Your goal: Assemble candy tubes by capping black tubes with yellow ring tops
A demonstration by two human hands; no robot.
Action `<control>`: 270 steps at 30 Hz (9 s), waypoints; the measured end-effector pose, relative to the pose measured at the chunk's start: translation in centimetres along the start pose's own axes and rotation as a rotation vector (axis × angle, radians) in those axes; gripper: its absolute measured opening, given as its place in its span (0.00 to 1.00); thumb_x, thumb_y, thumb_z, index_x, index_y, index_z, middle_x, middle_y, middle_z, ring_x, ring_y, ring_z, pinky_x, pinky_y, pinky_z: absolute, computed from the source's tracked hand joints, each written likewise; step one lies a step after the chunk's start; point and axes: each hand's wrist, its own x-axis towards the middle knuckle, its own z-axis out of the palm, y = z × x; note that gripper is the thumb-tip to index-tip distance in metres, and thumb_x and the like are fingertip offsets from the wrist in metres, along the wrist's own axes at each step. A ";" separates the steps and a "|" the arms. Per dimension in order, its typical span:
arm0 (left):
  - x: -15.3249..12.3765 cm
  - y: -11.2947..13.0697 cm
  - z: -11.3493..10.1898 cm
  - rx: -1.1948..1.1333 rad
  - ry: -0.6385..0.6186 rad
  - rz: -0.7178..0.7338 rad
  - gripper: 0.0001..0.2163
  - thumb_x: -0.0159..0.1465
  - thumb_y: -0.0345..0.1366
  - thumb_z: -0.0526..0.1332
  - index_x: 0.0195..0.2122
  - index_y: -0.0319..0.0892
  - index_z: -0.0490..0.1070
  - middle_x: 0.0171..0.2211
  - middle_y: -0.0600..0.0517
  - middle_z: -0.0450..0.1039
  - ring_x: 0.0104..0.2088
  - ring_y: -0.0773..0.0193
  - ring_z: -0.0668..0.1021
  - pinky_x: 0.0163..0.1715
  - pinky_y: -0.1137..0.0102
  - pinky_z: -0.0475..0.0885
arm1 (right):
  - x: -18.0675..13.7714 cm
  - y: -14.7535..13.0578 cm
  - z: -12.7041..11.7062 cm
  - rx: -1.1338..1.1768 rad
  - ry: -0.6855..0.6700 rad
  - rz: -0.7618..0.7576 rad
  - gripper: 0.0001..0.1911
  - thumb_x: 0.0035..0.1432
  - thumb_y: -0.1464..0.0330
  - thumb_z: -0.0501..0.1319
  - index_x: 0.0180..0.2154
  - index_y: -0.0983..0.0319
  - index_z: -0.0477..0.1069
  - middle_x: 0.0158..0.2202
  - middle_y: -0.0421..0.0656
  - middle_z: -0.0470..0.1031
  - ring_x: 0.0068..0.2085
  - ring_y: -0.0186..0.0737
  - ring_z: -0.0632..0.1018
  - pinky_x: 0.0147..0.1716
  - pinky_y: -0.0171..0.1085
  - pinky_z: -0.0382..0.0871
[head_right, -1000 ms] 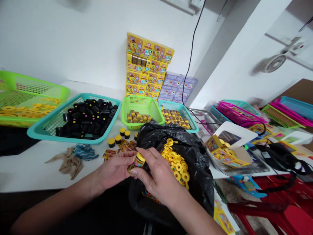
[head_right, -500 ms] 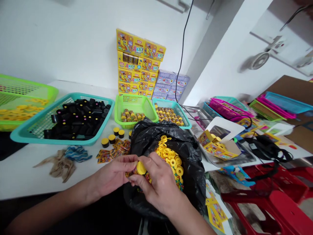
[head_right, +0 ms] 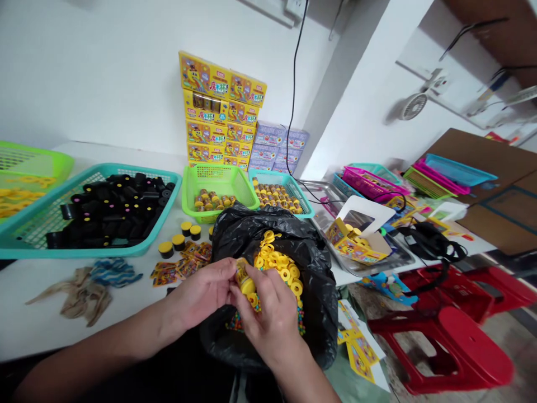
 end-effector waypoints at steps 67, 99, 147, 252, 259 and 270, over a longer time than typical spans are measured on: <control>0.3 -1.8 0.6 -0.021 0.058 0.025 0.06 0.57 0.34 0.71 0.30 0.37 0.78 0.31 0.50 0.76 0.32 0.66 0.76 0.36 0.70 0.73 | -2.1 0.3 0.7 0.104 0.242 0.072 0.17 0.58 0.81 0.63 0.47 0.61 0.72 0.35 0.45 0.76 0.35 0.40 0.76 0.34 0.40 0.72; 0.9 -1.5 0.6 0.011 0.002 -0.083 0.11 0.60 0.39 0.68 0.35 0.35 0.80 0.33 0.46 0.78 0.33 0.65 0.76 0.37 0.71 0.72 | -2.0 0.6 1.0 0.025 0.220 0.069 0.19 0.61 0.78 0.61 0.54 0.62 0.70 0.35 0.46 0.75 0.33 0.41 0.75 0.32 0.40 0.72; -1.1 -2.1 0.6 0.469 0.186 0.306 0.13 0.49 0.31 0.74 0.34 0.41 0.73 0.30 0.54 0.76 0.32 0.66 0.74 0.34 0.72 0.68 | -2.2 1.0 -0.1 0.423 0.145 0.392 0.10 0.61 0.72 0.63 0.44 0.58 0.76 0.33 0.41 0.75 0.33 0.37 0.77 0.32 0.36 0.71; -0.3 -0.3 0.3 0.375 0.022 0.000 0.10 0.51 0.33 0.73 0.30 0.38 0.73 0.27 0.55 0.70 0.28 0.70 0.70 0.30 0.73 0.62 | -1.3 1.0 -1.7 0.654 -0.082 0.506 0.10 0.55 0.63 0.69 0.37 0.61 0.76 0.31 0.41 0.75 0.32 0.37 0.75 0.31 0.35 0.70; 0.2 -1.2 0.9 0.330 -0.004 -0.038 0.11 0.52 0.35 0.73 0.28 0.38 0.72 0.28 0.54 0.69 0.30 0.68 0.71 0.32 0.73 0.63 | -1.8 1.3 -2.0 0.635 -0.107 0.538 0.12 0.53 0.63 0.69 0.37 0.61 0.73 0.27 0.38 0.71 0.26 0.33 0.72 0.25 0.32 0.67; 0.6 -2.1 1.5 0.222 0.067 -0.016 0.16 0.50 0.41 0.74 0.28 0.39 0.69 0.26 0.53 0.72 0.24 0.67 0.74 0.26 0.71 0.66 | -2.6 1.5 -2.0 0.304 0.053 0.348 0.08 0.57 0.68 0.68 0.40 0.57 0.74 0.28 0.40 0.73 0.27 0.39 0.75 0.24 0.38 0.70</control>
